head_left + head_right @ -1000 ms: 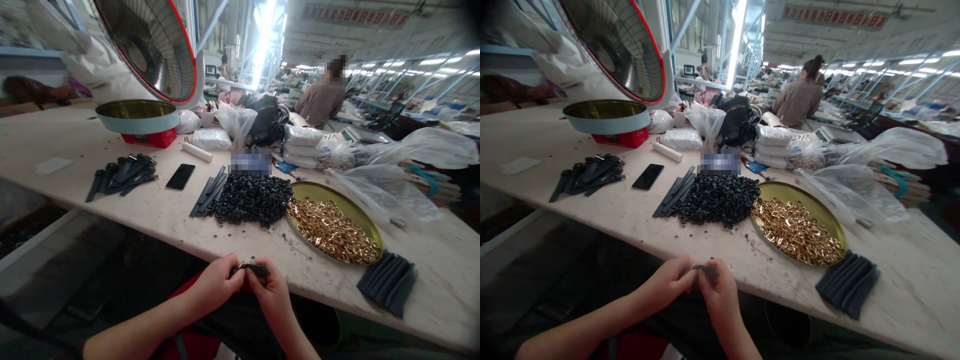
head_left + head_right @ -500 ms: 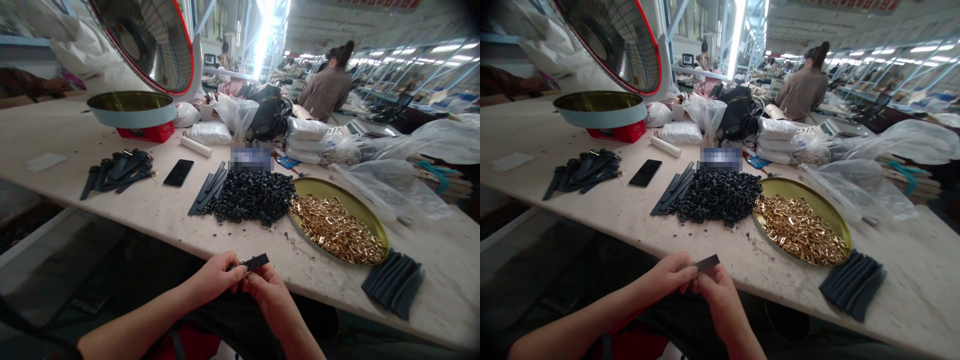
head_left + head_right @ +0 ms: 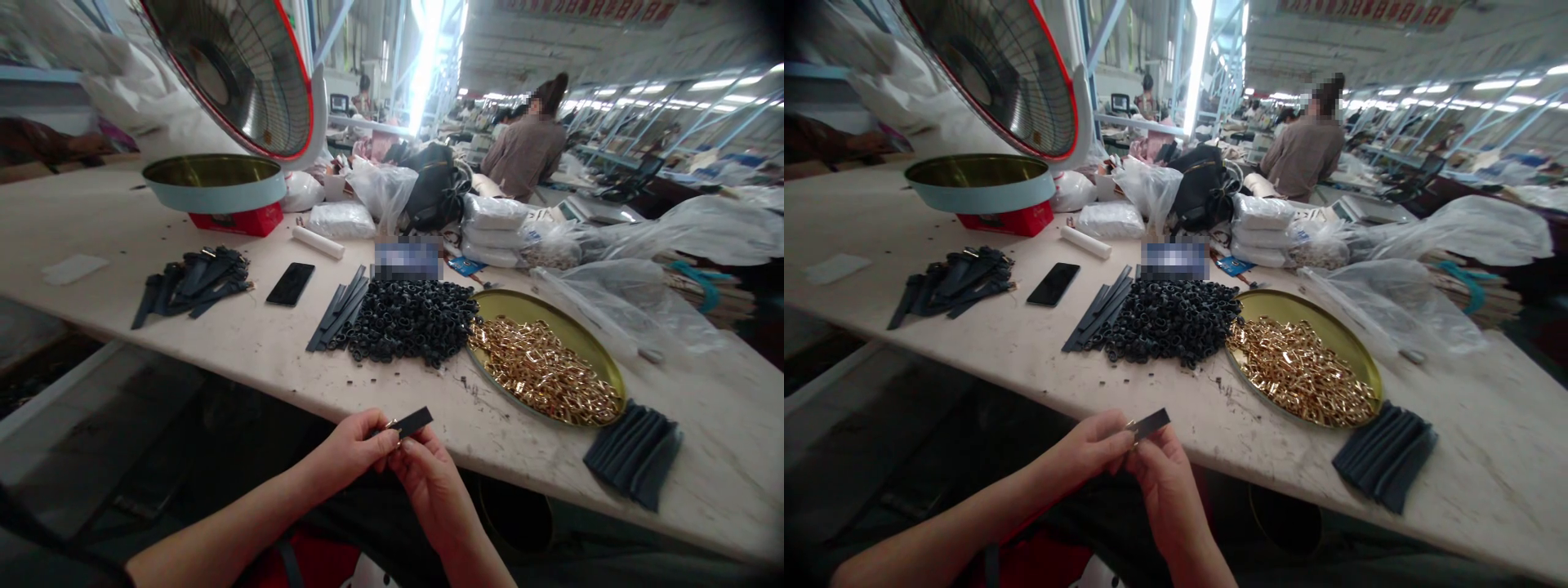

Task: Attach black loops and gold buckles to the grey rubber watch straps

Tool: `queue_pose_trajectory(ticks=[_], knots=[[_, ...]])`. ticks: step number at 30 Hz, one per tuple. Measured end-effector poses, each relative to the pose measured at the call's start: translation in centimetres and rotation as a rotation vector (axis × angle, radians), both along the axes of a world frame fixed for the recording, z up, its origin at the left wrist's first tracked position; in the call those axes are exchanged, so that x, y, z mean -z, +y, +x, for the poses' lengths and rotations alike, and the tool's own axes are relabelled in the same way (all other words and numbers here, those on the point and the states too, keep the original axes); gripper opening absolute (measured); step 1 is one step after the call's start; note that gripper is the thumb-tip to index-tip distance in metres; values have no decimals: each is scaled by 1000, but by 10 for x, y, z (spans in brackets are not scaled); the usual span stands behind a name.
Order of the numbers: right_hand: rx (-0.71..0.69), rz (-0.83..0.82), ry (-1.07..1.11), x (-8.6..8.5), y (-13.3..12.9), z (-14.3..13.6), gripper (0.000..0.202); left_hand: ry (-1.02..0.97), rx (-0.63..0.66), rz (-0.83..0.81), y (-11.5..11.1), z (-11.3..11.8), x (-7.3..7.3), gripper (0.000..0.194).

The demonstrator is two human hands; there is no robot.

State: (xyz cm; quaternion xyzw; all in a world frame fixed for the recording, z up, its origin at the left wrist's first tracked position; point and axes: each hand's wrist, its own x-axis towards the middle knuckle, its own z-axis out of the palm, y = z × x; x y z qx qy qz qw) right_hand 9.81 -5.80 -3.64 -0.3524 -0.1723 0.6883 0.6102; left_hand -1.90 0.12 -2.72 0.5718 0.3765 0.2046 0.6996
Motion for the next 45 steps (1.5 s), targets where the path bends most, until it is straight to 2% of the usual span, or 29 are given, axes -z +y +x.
queue_pose_trajectory(ticks=[2,4,6,8,11,14,16,19,21,23,25,26,29,32,34,36,38,40,42,43,45], knots=[[23,17,-145,5,-4,-1,14,1,1,-9,-1,-1,-2,26],[79,76,-444,12,-8,1,13,43,7,16,-2,-3,-4,24],[135,173,-797,18,-9,6,9,131,1,109,-4,-3,-5,23],[142,222,-1020,21,-7,12,7,252,-8,248,-5,-3,-7,22],[60,122,-977,22,2,20,14,350,39,365,-3,-3,-9,21],[-56,63,-803,18,12,24,22,349,120,322,6,-2,-7,24],[-111,85,-752,14,17,26,24,345,116,282,15,0,-4,29],[-192,161,-807,10,27,38,28,304,58,198,31,8,-1,30],[-245,200,-908,10,41,56,35,272,83,186,40,15,-1,29],[-170,198,-1106,14,61,83,36,285,136,237,48,23,0,23],[77,191,-1457,19,86,110,24,318,149,270,54,31,2,21],[131,202,-1631,23,98,122,20,324,137,261,57,35,4,22],[144,223,-1756,30,125,144,17,299,96,173,63,41,10,23],[153,230,-1732,34,134,149,10,276,71,118,66,43,12,23],[186,223,-1700,32,129,146,6,273,42,129,67,43,9,23],[210,210,-1646,26,119,137,11,268,-10,180,67,44,5,25],[135,162,-1385,17,105,123,20,249,-88,257,65,45,0,25],[11,85,-935,8,89,104,25,219,-147,321,60,46,-3,25],[-52,13,-535,1,75,87,30,206,-148,351,53,45,-5,25],[-51,-9,-439,-1,69,80,31,212,-127,362,49,43,-7,25],[-32,-19,-399,-2,59,71,31,264,-74,407,43,37,-11,25]])
